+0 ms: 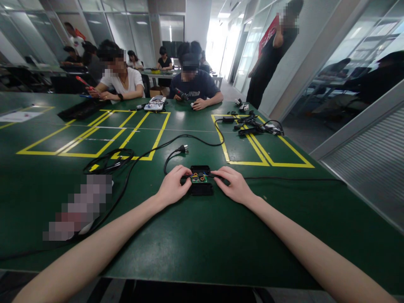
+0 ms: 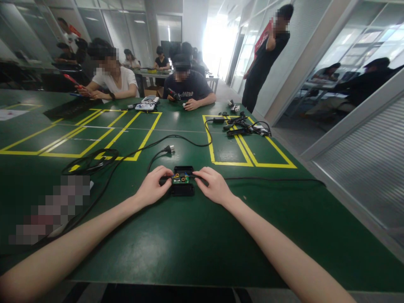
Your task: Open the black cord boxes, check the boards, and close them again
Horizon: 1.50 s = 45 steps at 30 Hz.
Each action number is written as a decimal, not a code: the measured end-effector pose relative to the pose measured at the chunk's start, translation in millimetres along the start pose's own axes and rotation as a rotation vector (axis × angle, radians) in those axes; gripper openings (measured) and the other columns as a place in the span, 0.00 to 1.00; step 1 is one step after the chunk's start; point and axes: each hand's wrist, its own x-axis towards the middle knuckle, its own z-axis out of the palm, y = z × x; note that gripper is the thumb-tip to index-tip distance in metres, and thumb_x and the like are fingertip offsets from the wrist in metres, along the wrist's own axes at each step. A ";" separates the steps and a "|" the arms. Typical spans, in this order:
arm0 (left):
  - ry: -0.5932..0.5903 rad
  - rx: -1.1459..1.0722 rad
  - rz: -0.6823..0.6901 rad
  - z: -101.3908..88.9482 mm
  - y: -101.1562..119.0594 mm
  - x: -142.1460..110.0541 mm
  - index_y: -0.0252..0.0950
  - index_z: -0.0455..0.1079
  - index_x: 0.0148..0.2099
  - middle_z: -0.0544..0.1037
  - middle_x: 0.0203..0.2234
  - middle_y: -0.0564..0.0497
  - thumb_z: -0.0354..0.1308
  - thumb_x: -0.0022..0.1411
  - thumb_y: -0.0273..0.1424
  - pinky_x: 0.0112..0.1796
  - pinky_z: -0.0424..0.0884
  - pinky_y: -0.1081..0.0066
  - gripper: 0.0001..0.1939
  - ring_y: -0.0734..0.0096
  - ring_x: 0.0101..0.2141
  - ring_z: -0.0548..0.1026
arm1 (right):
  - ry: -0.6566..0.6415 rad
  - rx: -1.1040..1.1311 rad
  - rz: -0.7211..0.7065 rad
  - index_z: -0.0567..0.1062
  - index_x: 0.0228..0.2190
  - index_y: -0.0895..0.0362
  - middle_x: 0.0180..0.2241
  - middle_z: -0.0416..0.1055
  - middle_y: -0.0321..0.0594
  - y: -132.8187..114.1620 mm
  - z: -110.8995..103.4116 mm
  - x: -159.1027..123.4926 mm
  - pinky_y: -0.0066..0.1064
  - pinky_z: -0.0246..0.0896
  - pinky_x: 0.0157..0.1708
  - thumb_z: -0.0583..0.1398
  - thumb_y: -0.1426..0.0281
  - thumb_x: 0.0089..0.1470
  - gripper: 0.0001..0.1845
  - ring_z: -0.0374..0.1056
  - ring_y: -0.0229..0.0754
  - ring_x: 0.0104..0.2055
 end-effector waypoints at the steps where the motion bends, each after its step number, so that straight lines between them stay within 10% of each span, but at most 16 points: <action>1: 0.008 -0.008 0.013 -0.6 0.7 -0.2 0.37 0.72 0.40 0.77 0.36 0.49 0.55 0.63 0.24 0.42 0.74 0.65 0.05 0.64 0.39 0.77 | 0.014 0.001 -0.013 0.79 0.46 0.54 0.37 0.77 0.44 -1.3 -0.6 0.3 0.39 0.73 0.41 0.58 0.71 0.67 0.11 0.74 0.46 0.39; 45: -0.168 0.006 0.023 -6.8 0.8 -3.5 0.38 0.81 0.41 0.82 0.33 0.50 0.58 0.67 0.30 0.32 0.70 0.72 0.09 0.69 0.32 0.78 | -0.220 0.074 0.029 0.76 0.38 0.55 0.34 0.78 0.40 -6.1 -9.2 0.4 0.31 0.68 0.34 0.60 0.70 0.61 0.05 0.73 0.41 0.33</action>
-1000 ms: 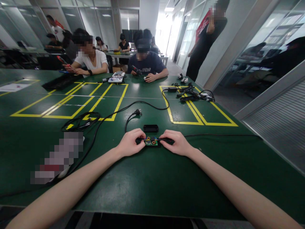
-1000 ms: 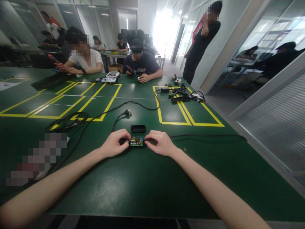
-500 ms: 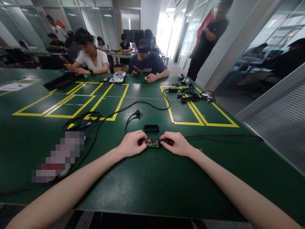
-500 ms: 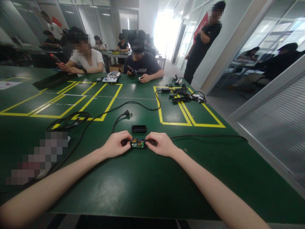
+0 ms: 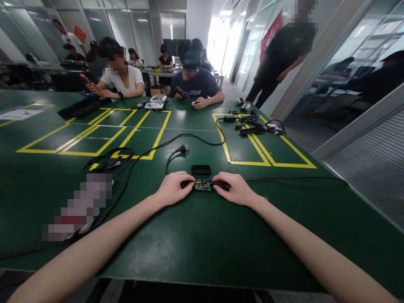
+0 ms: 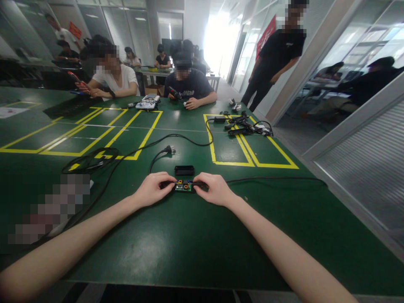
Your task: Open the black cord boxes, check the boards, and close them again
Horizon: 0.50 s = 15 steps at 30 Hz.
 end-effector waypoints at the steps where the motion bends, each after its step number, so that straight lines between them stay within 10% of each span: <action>1: -0.004 -0.020 -0.004 -0.2 -0.9 0.1 0.38 0.81 0.42 0.83 0.34 0.50 0.59 0.67 0.30 0.33 0.71 0.72 0.09 0.69 0.32 0.79 | -0.009 0.013 -0.005 0.76 0.38 0.55 0.34 0.78 0.40 -0.3 -0.9 -0.2 0.31 0.68 0.34 0.60 0.69 0.60 0.05 0.73 0.41 0.33; 15: 0.050 -0.164 0.008 -2.2 -2.3 2.2 0.36 0.80 0.35 0.81 0.34 0.48 0.63 0.65 0.29 0.38 0.74 0.70 0.06 0.68 0.35 0.79 | -0.038 0.069 0.109 0.79 0.40 0.55 0.35 0.79 0.40 9.1 1.8 0.6 0.29 0.66 0.31 0.63 0.63 0.63 0.09 0.73 0.40 0.32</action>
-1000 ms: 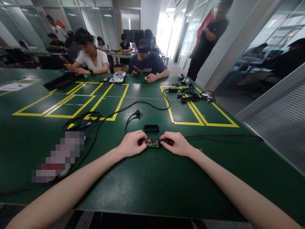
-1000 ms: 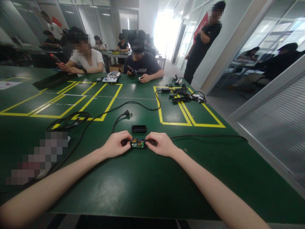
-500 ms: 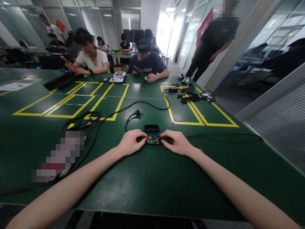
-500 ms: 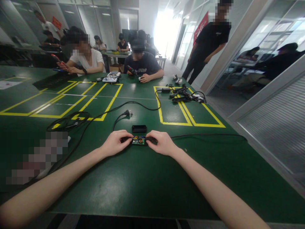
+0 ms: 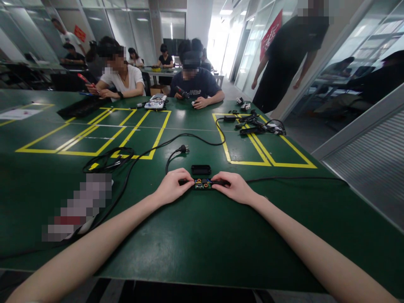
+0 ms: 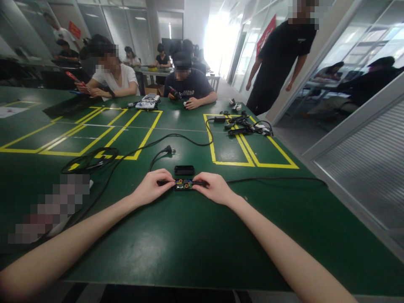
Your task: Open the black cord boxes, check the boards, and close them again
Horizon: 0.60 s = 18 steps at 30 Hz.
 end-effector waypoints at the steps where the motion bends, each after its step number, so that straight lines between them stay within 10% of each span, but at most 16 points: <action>1: -0.005 0.001 -0.001 -0.1 0.1 0.1 0.36 0.80 0.34 0.81 0.34 0.48 0.63 0.65 0.29 0.37 0.74 0.70 0.07 0.68 0.35 0.79 | 0.001 -0.009 -0.008 0.80 0.40 0.55 0.35 0.79 0.40 0.2 0.0 -0.2 0.30 0.66 0.31 0.63 0.63 0.64 0.09 0.73 0.40 0.32; 18: -0.066 0.262 0.095 1.6 0.6 -4.1 0.38 0.74 0.35 0.77 0.32 0.50 0.56 0.71 0.31 0.39 0.72 0.68 0.09 0.65 0.36 0.75 | 0.039 0.011 -0.130 0.79 0.38 0.54 0.37 0.78 0.43 -1.0 -1.5 1.5 0.38 0.72 0.41 0.59 0.67 0.68 0.09 0.74 0.46 0.40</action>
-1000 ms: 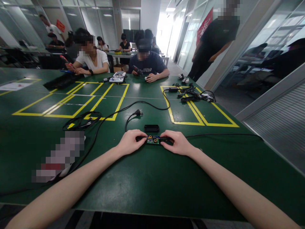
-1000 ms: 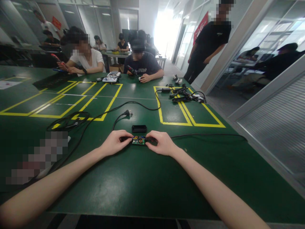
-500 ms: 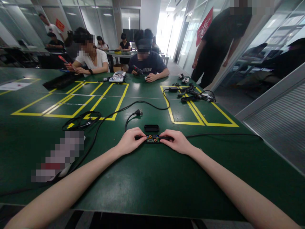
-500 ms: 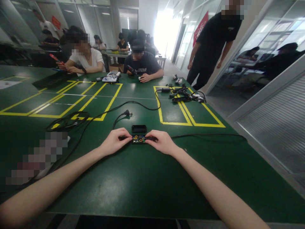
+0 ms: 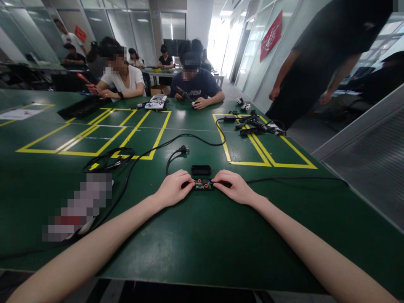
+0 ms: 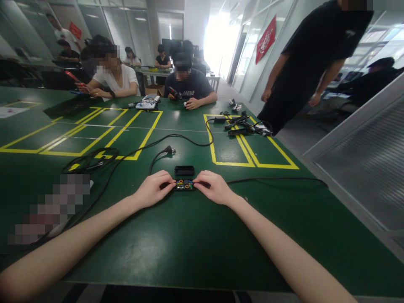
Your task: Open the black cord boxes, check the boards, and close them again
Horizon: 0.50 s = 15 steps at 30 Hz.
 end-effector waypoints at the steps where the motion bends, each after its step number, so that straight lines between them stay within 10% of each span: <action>1: -0.001 0.006 0.003 -0.3 0.1 -0.2 0.38 0.73 0.35 0.77 0.32 0.50 0.56 0.71 0.31 0.38 0.72 0.68 0.10 0.65 0.36 0.75 | 0.000 -0.009 -0.009 0.79 0.38 0.54 0.36 0.78 0.43 -0.2 0.3 0.0 0.39 0.72 0.41 0.59 0.66 0.68 0.10 0.74 0.46 0.40; 15: -0.088 0.233 0.172 -8.6 5.6 2.6 0.36 0.74 0.39 0.78 0.33 0.48 0.54 0.73 0.36 0.36 0.72 0.68 0.12 0.64 0.37 0.75 | -0.108 -0.377 -0.224 0.79 0.41 0.57 0.37 0.78 0.46 -4.2 -5.5 2.9 0.37 0.70 0.36 0.54 0.73 0.67 0.12 0.72 0.46 0.38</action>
